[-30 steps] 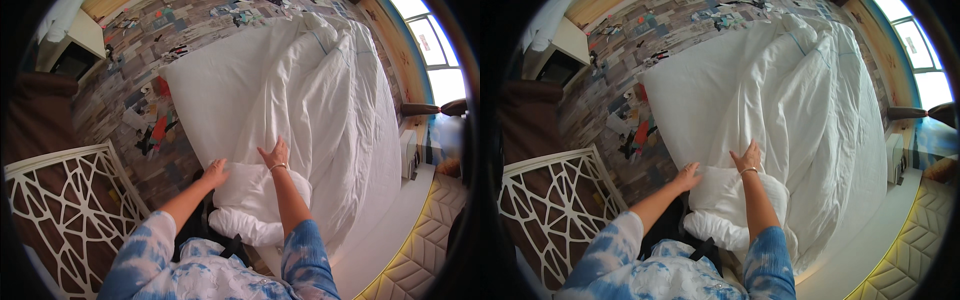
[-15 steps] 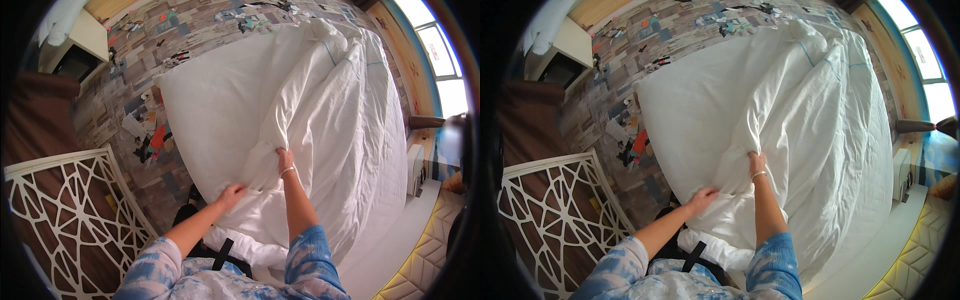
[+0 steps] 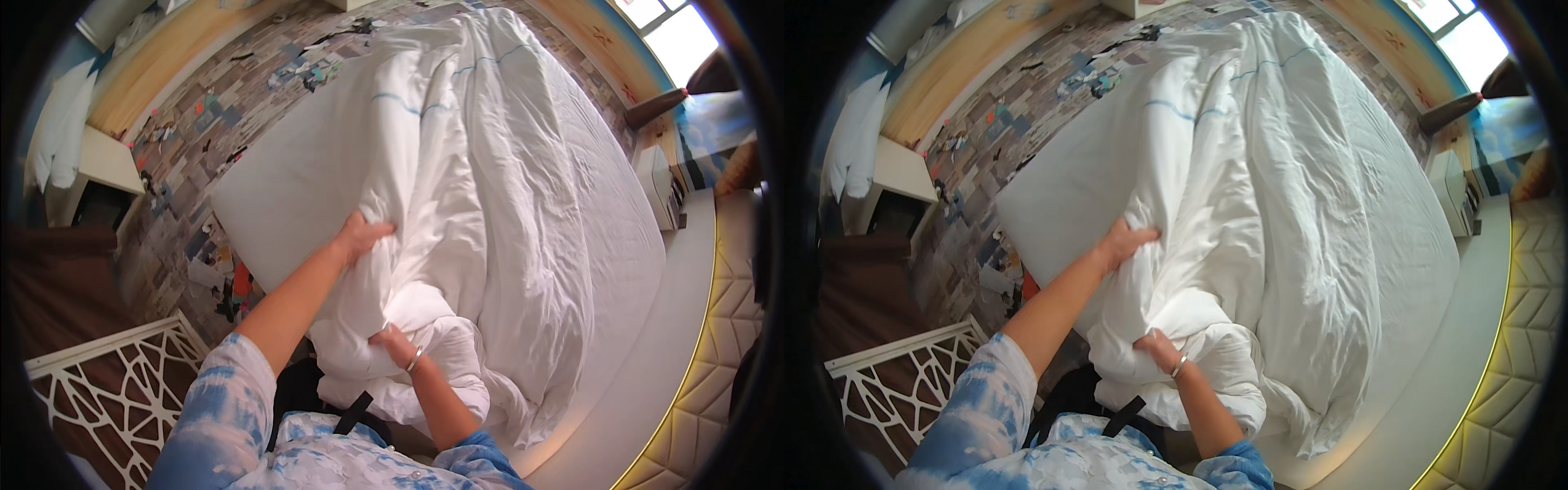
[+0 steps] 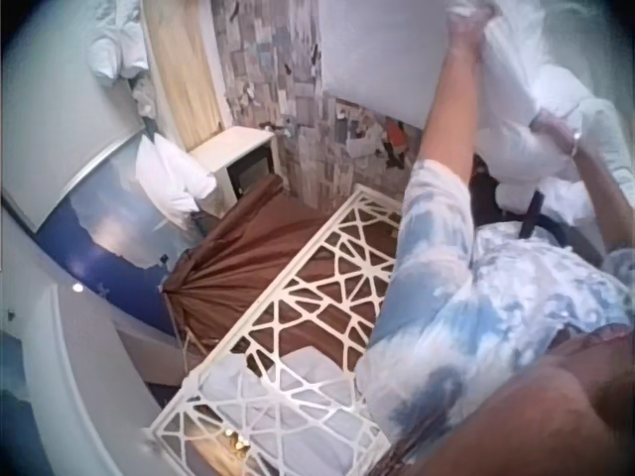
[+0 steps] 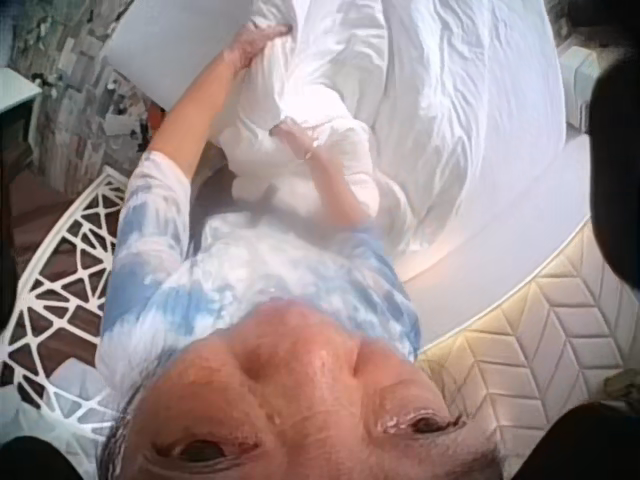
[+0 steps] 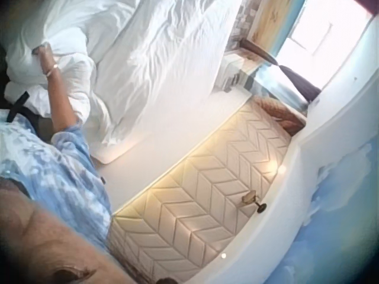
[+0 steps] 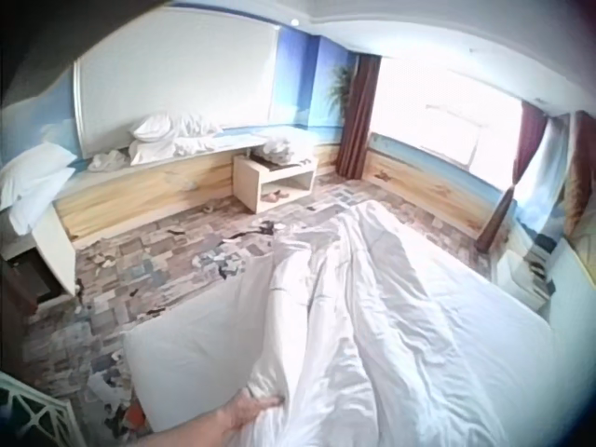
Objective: The person inserts a pillow into a white pillowcase on a bed. They align the corners, push the pillow inside, and smooth the case before placing the finished pillow on the bed.
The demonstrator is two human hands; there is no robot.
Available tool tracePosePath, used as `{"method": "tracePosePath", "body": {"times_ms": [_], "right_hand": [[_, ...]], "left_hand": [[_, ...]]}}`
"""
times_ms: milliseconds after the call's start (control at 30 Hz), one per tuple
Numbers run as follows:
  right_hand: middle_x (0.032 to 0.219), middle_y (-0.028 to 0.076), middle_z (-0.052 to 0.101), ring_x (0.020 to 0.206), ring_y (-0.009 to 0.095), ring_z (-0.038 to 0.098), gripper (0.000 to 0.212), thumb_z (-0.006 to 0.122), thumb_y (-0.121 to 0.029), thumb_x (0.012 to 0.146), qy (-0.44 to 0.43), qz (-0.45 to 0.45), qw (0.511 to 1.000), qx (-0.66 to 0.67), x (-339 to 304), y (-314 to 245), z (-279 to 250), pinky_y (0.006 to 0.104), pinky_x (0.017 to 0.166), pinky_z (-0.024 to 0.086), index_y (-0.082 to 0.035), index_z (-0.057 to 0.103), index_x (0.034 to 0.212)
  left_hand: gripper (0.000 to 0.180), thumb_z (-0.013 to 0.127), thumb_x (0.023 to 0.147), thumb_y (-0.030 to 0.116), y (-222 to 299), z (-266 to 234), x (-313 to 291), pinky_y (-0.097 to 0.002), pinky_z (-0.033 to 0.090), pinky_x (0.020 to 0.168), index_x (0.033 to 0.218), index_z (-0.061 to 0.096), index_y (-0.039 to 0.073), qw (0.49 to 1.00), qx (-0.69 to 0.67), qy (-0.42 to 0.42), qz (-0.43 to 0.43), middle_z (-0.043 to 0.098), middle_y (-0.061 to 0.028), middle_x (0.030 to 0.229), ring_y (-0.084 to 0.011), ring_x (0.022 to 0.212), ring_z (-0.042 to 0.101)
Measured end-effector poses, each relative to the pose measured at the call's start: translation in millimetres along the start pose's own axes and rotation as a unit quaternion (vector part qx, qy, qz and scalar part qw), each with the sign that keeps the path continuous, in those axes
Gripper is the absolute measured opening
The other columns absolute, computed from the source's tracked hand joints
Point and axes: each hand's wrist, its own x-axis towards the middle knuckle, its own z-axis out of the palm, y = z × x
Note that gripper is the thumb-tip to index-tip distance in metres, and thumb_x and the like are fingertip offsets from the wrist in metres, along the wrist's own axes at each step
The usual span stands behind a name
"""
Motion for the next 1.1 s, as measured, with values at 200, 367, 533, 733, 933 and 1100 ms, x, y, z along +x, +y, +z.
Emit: {"method": "tracePosePath", "body": {"times_ms": [200,367,533,733,933,1100], "right_hand": [[0.114,0.006,0.060,0.104,0.014,0.054,0.057,0.066,-0.026,0.084,-0.112,-0.023,0.993,-0.041,-35,43,-10,0.0307,0.091,0.043,-0.003,0.045,0.132],[0.122,0.010,0.056,0.112,0.019,0.053,0.078,0.063,-0.042,0.087,0.078,-0.003,0.996,0.032,-43,-48,-15,0.0341,0.094,0.042,-0.005,0.024,0.144],[0.116,0.020,0.061,0.100,0.027,0.061,0.082,0.074,-0.040,0.073,0.199,-0.047,0.889,-0.410,31,-2,7,0.0328,0.090,0.046,-0.004,0.037,0.137],[0.096,0.014,0.068,0.088,0.021,0.065,0.038,0.066,-0.023,0.079,0.168,0.048,0.976,-0.129,28,-7,35,0.0329,0.077,0.050,0.000,0.062,0.108],[0.103,0.008,0.066,0.088,0.017,0.064,0.037,0.064,-0.010,0.076,0.099,0.105,0.967,0.211,-28,-92,83,0.0299,0.080,0.051,0.001,0.062,0.111],[0.103,0.006,0.066,0.091,0.016,0.062,0.030,0.064,-0.012,0.080,0.169,0.115,0.979,0.016,-29,-117,95,0.0291,0.081,0.050,-0.001,0.063,0.108]], "left_hand": [[0.027,0.066,0.071,0.020,-44,-7,-157,-0.0458,0.052,0.074,0.088,0.064,-0.001,0.862,0.503,-0.032,0.048,0.066,-0.0235,0.085,-0.0401,0.081,0.064],[0.043,0.071,0.072,0.038,-58,16,-261,-0.0437,0.051,0.071,0.075,0.063,-0.004,0.774,0.467,-0.413,0.108,0.063,-0.0239,0.075,-0.0402,0.074,0.063],[0.063,0.052,0.086,0.057,-22,25,-213,-0.0439,0.049,0.072,0.080,0.065,-0.005,0.797,0.452,-0.398,0.033,0.064,-0.0244,0.078,-0.0384,0.075,0.063],[0.049,0.055,0.087,0.048,-70,-80,-101,-0.0404,0.047,0.087,0.108,0.065,0.005,0.961,0.267,-0.051,0.049,0.062,-0.0212,0.110,-0.0308,0.100,0.061],[0.065,0.061,0.086,0.042,-56,-163,3,-0.0395,0.044,0.094,0.131,0.045,-0.001,0.956,-0.232,0.029,-0.177,0.054,-0.0217,0.126,-0.0272,0.115,0.054],[0.048,0.067,0.082,0.028,4,-174,48,-0.0346,0.050,0.082,0.118,0.056,-0.002,0.966,-0.234,0.109,0.026,0.063,-0.0166,0.114,-0.0260,0.099,0.063]]}}
